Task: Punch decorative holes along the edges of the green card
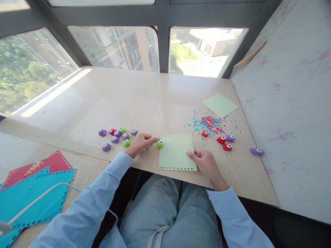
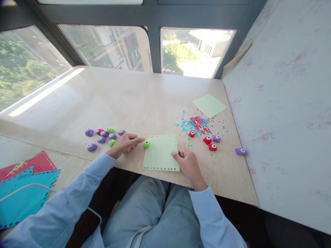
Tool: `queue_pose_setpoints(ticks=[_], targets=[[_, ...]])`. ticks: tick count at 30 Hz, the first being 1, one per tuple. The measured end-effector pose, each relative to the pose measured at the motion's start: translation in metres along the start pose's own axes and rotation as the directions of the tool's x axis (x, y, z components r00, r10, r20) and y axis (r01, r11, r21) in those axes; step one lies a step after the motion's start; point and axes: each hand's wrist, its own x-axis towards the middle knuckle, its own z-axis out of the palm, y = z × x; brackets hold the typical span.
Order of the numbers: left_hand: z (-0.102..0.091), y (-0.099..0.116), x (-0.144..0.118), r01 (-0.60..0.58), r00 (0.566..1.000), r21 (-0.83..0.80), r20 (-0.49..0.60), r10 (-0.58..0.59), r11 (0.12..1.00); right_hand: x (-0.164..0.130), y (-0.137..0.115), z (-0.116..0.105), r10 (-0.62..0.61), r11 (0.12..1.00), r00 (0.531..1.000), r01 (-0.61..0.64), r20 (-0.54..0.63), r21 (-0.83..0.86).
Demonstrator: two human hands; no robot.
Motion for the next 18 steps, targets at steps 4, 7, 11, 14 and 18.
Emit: queue_pose_setpoints(ticks=[4, 7, 11, 14, 18], targets=[[-0.007, 0.009, 0.015, 0.095, 0.979, 0.079, 0.174, -0.108, 0.992, 0.001, 0.002, 0.001, -0.025, 0.999, 1.0, 0.024, -0.016, -0.023], [-0.009, 0.012, 0.018, 0.106, 0.959, 0.073, 0.257, -0.121, 0.992, 0.003, 0.003, 0.001, -0.031, 0.999, 0.999, 0.031, -0.009, -0.035], [-0.01, 0.011, 0.018, 0.101, 0.95, 0.037, 0.292, -0.108, 0.994, 0.003, 0.002, 0.001, -0.035, 0.999, 0.999, 0.035, -0.005, -0.02], [-0.009, 0.008, 0.019, 0.084, 0.948, 0.003, 0.308, -0.081, 0.996, 0.004, 0.002, 0.0, -0.034, 0.999, 0.999, 0.034, 0.001, -0.018], [-0.008, 0.008, 0.025, 0.077, 0.94, -0.088, 0.338, -0.043, 0.993, 0.004, 0.002, 0.0, -0.026, 0.999, 1.0, 0.026, 0.005, -0.026]])
